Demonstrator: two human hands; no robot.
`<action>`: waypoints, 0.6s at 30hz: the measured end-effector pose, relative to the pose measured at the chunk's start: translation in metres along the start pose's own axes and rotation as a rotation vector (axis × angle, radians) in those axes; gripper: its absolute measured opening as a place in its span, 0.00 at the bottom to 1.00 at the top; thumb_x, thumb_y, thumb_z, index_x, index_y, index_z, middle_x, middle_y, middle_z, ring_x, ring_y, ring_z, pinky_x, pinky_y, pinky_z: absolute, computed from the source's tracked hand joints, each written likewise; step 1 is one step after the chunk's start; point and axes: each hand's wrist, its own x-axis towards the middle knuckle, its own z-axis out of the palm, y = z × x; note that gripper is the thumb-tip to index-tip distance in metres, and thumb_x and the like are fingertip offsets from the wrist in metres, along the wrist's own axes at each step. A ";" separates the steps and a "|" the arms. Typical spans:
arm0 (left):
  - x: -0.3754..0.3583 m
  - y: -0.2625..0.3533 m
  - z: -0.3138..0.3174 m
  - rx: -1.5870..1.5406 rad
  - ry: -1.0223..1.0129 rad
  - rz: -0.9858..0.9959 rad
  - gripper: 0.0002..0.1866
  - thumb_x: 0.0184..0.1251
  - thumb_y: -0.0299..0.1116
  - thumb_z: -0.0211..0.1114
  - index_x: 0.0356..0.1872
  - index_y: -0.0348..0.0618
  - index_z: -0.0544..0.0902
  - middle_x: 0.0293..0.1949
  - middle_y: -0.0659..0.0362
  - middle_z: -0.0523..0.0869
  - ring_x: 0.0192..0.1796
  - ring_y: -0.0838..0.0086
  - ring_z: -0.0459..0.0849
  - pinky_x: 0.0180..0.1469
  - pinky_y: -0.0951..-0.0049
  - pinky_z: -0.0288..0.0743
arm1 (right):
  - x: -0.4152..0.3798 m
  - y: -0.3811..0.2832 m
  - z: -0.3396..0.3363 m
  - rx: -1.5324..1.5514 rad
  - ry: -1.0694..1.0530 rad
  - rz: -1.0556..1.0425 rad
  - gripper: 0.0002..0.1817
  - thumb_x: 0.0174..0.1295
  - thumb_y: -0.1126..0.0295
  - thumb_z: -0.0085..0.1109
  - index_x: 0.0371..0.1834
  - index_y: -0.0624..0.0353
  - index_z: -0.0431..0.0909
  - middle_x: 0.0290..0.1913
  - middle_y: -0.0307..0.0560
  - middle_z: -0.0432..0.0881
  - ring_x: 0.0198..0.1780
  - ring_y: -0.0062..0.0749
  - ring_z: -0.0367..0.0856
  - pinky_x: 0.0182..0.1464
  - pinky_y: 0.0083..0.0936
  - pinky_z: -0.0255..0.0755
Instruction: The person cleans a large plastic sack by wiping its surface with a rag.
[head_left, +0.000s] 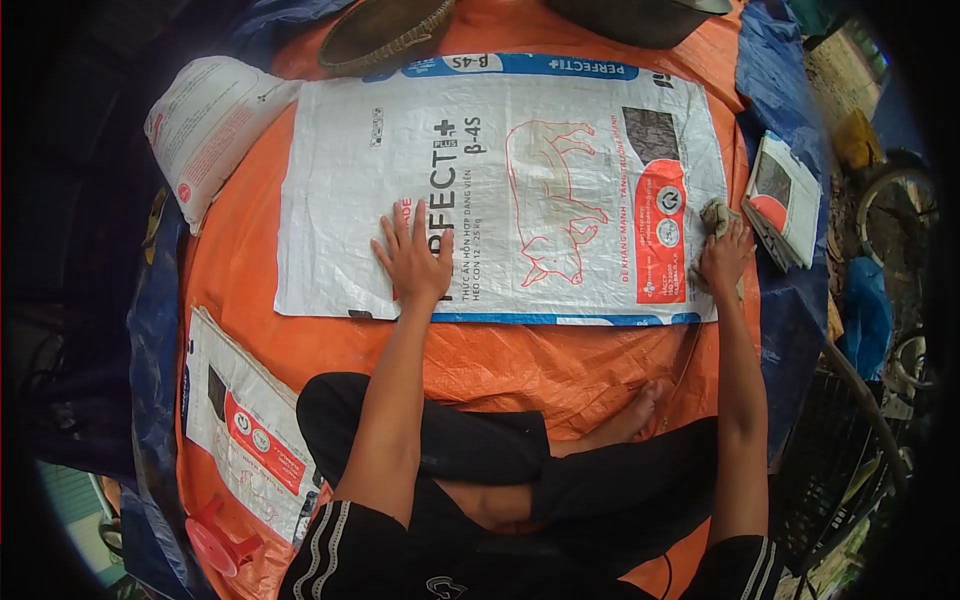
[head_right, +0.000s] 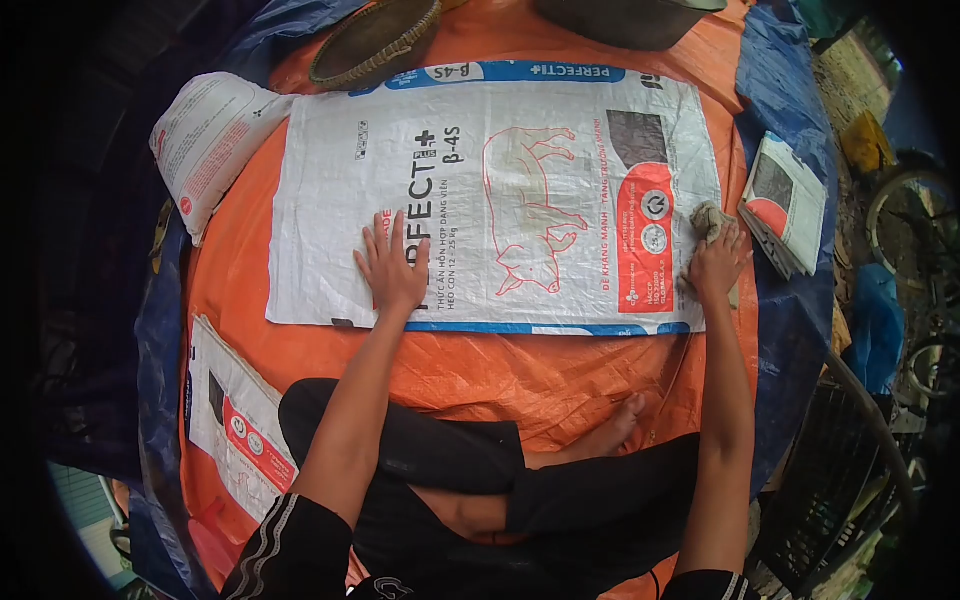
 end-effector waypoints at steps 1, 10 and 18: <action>0.001 0.000 0.000 0.003 0.006 -0.014 0.35 0.71 0.58 0.53 0.76 0.60 0.62 0.78 0.49 0.56 0.79 0.47 0.49 0.76 0.37 0.35 | 0.000 -0.006 0.003 0.043 0.017 -0.017 0.36 0.70 0.56 0.45 0.77 0.65 0.53 0.81 0.53 0.51 0.82 0.48 0.43 0.78 0.58 0.35; 0.002 -0.002 0.001 -0.019 0.007 -0.010 0.35 0.71 0.58 0.53 0.76 0.61 0.62 0.78 0.48 0.56 0.79 0.46 0.48 0.76 0.36 0.34 | -0.145 -0.177 -0.069 0.703 -0.128 -0.569 0.40 0.69 0.60 0.50 0.79 0.64 0.45 0.82 0.55 0.44 0.82 0.51 0.37 0.80 0.50 0.32; 0.002 -0.003 0.001 0.017 0.001 -0.003 0.34 0.70 0.57 0.54 0.75 0.61 0.63 0.78 0.49 0.56 0.79 0.48 0.49 0.76 0.36 0.36 | -0.172 -0.321 -0.108 0.735 0.015 -0.823 0.42 0.64 0.58 0.56 0.77 0.64 0.52 0.81 0.53 0.49 0.82 0.47 0.42 0.80 0.49 0.36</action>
